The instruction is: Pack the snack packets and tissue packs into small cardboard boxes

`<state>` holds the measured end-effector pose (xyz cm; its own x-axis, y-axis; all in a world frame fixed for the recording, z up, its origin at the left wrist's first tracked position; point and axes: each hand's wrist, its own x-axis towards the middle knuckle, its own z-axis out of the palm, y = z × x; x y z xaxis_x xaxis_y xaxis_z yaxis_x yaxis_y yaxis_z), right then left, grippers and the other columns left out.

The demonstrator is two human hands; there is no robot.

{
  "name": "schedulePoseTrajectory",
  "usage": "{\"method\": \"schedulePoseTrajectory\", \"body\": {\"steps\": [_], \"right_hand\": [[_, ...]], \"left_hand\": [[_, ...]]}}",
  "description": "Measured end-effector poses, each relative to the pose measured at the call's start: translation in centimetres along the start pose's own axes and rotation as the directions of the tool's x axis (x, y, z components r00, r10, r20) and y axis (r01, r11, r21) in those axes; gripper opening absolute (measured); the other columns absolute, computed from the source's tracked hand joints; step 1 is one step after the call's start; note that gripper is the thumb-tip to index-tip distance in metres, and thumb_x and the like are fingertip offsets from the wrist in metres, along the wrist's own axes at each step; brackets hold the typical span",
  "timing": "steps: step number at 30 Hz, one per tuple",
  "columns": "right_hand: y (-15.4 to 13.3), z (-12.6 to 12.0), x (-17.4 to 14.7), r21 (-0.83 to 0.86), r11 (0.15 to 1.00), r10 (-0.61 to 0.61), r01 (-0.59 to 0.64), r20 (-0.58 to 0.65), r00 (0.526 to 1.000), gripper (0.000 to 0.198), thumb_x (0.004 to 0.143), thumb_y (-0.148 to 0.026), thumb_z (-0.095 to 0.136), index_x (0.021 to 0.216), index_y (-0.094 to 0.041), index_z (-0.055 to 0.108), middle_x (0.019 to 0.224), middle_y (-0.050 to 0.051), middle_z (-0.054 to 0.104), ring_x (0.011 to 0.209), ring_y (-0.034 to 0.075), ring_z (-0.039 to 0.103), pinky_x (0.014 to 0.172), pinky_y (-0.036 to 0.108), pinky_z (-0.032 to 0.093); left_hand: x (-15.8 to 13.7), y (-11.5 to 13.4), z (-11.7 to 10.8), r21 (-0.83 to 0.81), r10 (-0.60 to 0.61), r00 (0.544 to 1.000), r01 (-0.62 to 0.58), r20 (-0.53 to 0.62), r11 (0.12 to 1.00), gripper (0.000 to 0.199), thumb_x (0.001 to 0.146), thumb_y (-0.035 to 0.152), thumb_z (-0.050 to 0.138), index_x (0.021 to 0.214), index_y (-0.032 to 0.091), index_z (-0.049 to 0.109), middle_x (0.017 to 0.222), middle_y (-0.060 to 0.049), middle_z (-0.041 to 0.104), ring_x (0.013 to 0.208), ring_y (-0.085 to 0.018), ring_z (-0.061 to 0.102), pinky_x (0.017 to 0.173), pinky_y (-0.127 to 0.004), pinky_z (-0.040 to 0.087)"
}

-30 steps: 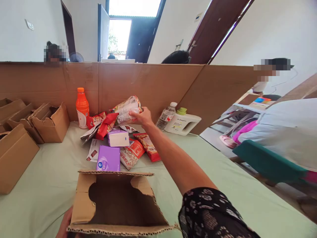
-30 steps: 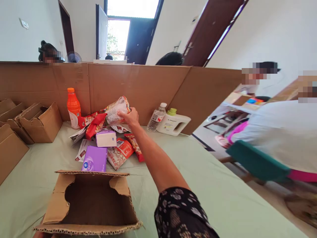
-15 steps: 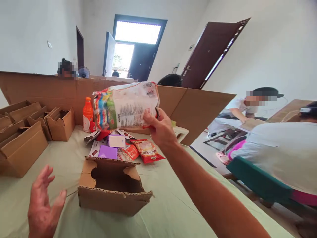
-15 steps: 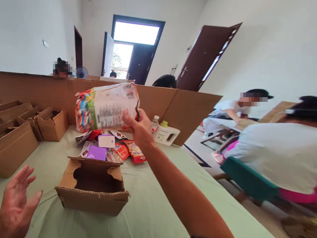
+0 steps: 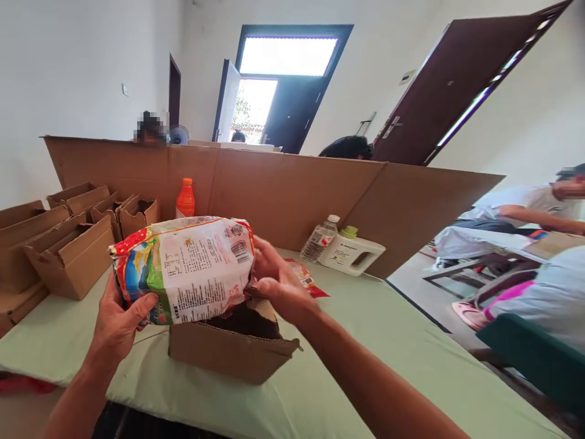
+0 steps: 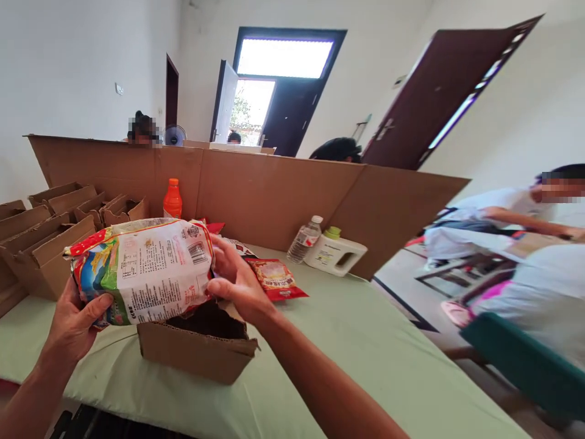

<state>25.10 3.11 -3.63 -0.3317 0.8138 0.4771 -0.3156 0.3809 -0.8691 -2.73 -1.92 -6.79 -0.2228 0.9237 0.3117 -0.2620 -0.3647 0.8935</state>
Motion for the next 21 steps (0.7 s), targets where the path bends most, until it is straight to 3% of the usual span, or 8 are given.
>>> {"method": "schedulePoseTrajectory", "body": {"steps": [4, 7, 10, 12, 15, 16, 18, 21], "right_hand": [[-2.9, -0.4, 0.8, -0.039, 0.998, 0.044, -0.043, 0.024, 0.999, 0.093, 0.059, -0.046, 0.095, 0.141, -0.032, 0.054, 0.123, 0.006, 0.073, 0.108, 0.026, 0.072, 0.089, 0.041, 0.062], [-3.9, 0.4, 1.0, -0.125, 0.988, 0.095, -0.096, -0.012, 0.995, 0.060, 0.063, -0.037, 0.094, 0.117, -0.023, 0.072, 0.105, 0.005, 0.078, 0.095, 0.024, 0.075, 0.083, 0.039, 0.064], [-4.2, 0.4, 0.6, -0.166, 0.986, -0.016, -0.019, -0.206, 0.978, 0.029, 0.071, -0.034, 0.089, 0.094, -0.021, 0.077, 0.091, 0.003, 0.079, 0.081, 0.021, 0.075, 0.077, 0.037, 0.065], [-4.4, -0.6, -0.1, -0.197, 0.975, -0.165, 0.098, -0.362, 0.917, 0.025, 0.069, -0.031, 0.089, 0.090, -0.023, 0.077, 0.090, 0.001, 0.079, 0.082, 0.022, 0.076, 0.078, 0.037, 0.066], [-4.7, -3.0, -1.3, -0.244, 0.942, -0.329, 0.232, -0.521, 0.787, 0.018, 0.072, -0.031, 0.087, 0.086, -0.027, 0.076, 0.092, -0.001, 0.079, 0.096, 0.024, 0.077, 0.088, 0.040, 0.065], [-4.7, -3.7, -1.7, -0.244, 0.936, -0.348, 0.252, -0.561, 0.751, 0.015, 0.074, -0.031, 0.086, 0.086, -0.028, 0.076, 0.093, -0.001, 0.079, 0.101, 0.025, 0.076, 0.091, 0.041, 0.065], [-4.0, -4.3, -2.5, -0.206, 0.944, -0.329, 0.257, -0.627, 0.706, 0.017, 0.076, -0.031, 0.084, 0.091, -0.029, 0.077, 0.099, -0.002, 0.080, 0.108, 0.025, 0.074, 0.097, 0.042, 0.063], [-1.9, -3.8, -3.2, -0.091, 0.969, -0.228, 0.228, -0.679, 0.698, 0.028, 0.072, -0.033, 0.087, 0.098, -0.027, 0.077, 0.103, -0.001, 0.080, 0.112, 0.024, 0.073, 0.103, 0.043, 0.060]], "left_hand": [[0.8, 0.5, 0.2, 0.012, 0.059, 0.990, -0.061, 0.129, 0.998, 0.063, 0.062, 0.033, 0.095, 0.117, 0.025, 0.065, 0.104, -0.001, 0.075, 0.077, -0.016, 0.072, 0.059, -0.022, 0.062], [1.5, 1.4, 1.4, 0.000, 0.097, 0.970, -0.099, 0.224, 0.995, 0.066, 0.066, 0.032, 0.094, 0.124, 0.029, 0.063, 0.112, 0.000, 0.075, 0.089, -0.018, 0.073, 0.070, -0.026, 0.064], [2.2, 1.6, 2.6, -0.022, 0.100, 0.934, -0.099, 0.342, 0.995, 0.065, 0.074, 0.039, 0.089, 0.132, 0.033, 0.060, 0.105, 0.001, 0.074, 0.077, -0.014, 0.071, 0.065, -0.024, 0.060], [2.5, 1.4, 3.1, -0.087, 0.128, 0.912, -0.102, 0.390, 0.991, 0.065, 0.081, 0.051, 0.080, 0.138, 0.033, 0.057, 0.107, 0.000, 0.074, 0.080, -0.015, 0.070, 0.069, -0.026, 0.059], [2.8, 1.4, 3.5, -0.080, 0.113, 0.883, -0.086, 0.456, 0.993, 0.054, 0.092, 0.064, 0.059, 0.134, 0.029, 0.063, 0.121, -0.005, 0.074, 0.110, -0.023, 0.068, 0.092, -0.035, 0.056], [3.0, 1.5, 3.6, 0.009, 0.066, 0.860, -0.082, 0.507, 0.997, 0.050, 0.095, 0.062, 0.055, 0.129, 0.028, 0.067, 0.122, -0.006, 0.074, 0.115, -0.025, 0.067, 0.097, -0.038, 0.054], [3.4, 2.0, 4.0, 0.287, -0.091, 0.768, -0.123, 0.633, 0.950, 0.042, 0.098, 0.055, 0.052, 0.118, 0.025, 0.073, 0.117, -0.007, 0.076, 0.113, -0.027, 0.067, 0.097, -0.039, 0.052], [4.5, 2.8, 5.5, 0.556, -0.336, 0.550, -0.298, 0.765, 0.776, 0.034, 0.096, 0.041, 0.052, 0.112, 0.022, 0.076, 0.109, -0.006, 0.077, 0.094, -0.023, 0.070, 0.078, -0.031, 0.053]]}}
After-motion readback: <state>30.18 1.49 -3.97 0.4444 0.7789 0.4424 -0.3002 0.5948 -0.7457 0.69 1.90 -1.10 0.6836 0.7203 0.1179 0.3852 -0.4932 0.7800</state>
